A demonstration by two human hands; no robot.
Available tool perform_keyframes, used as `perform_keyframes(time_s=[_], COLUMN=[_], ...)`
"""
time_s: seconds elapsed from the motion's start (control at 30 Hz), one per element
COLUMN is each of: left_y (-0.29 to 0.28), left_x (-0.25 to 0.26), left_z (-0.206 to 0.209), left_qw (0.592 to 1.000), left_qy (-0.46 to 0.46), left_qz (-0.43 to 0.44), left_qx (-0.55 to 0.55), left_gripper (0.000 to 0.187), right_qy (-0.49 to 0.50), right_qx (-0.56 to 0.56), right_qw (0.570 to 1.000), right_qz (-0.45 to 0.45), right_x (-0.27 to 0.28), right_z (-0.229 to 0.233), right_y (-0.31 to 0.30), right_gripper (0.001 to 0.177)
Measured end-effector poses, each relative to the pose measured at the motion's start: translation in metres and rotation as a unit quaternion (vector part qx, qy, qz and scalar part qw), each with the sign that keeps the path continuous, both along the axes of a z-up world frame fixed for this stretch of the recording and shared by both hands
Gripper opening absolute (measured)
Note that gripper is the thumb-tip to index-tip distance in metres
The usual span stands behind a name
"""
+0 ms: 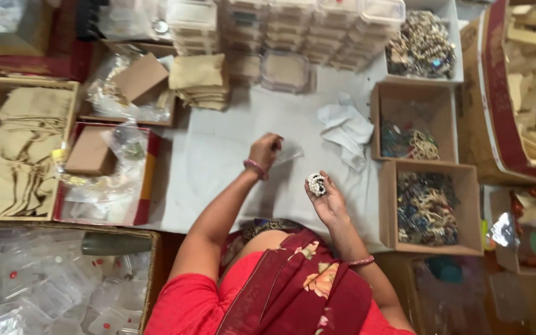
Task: The person picks up a small cloth pouch, places a pearl necklace inside, and ties it shut. They then wipe the necklace with a white cloth, place it into a clear plastic bag, and finally put the bagged necklace into another cloth pouch. The person also handles a plastic container and wipes it with a cloth.
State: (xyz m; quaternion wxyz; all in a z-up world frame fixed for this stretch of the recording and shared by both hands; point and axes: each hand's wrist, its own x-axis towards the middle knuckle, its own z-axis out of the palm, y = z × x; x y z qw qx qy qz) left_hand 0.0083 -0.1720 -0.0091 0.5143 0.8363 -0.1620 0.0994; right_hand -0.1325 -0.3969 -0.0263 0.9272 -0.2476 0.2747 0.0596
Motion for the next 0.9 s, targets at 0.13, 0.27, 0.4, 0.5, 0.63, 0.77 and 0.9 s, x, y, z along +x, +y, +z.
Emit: perform_keyframes(time_s=[0.13, 0.27, 0.4, 0.5, 0.63, 0.77, 0.9], left_y=[0.002, -0.002, 0.003, 0.003, 0.001, -0.006, -0.017], left_x=[0.018, 0.016, 0.022, 0.030, 0.025, 0.008, -0.016], left_z=[0.018, 0.081, 0.086, 0.068, 0.028, -0.002, -0.021], left_qw=[1.000, 0.987, 0.976, 0.960, 0.934, 0.876, 0.899], left_qy=[0.023, 0.146, 0.163, 0.167, -0.037, -0.176, 0.070], left_qz=[0.020, -0.036, -0.142, -0.174, -0.125, -0.028, -0.074], left_qx=[-0.003, -0.061, 0.000, 0.140, 0.331, 0.448, 0.426], left_gripper=[0.023, 0.025, 0.052, 0.064, 0.063, 0.037, 0.028], right_qy=[-0.011, 0.023, 0.023, 0.007, 0.021, 0.010, 0.023], right_qx=[0.025, 0.031, 0.038, 0.032, 0.026, 0.022, 0.009], right_qw=[1.000, 0.999, 0.998, 0.999, 0.999, 1.000, 1.000], right_qz=[-0.015, -0.034, -0.036, -0.026, -0.027, -0.018, 0.007], right_x=[-0.023, -0.033, -0.033, -0.025, -0.016, -0.016, -0.019], right_z=[-0.029, -0.050, -0.054, -0.042, -0.031, -0.035, -0.034], right_y=[-0.031, -0.058, -0.069, -0.069, -0.060, -0.046, -0.031], right_gripper=[0.038, 0.032, 0.032, 0.032, 0.033, 0.030, 0.029])
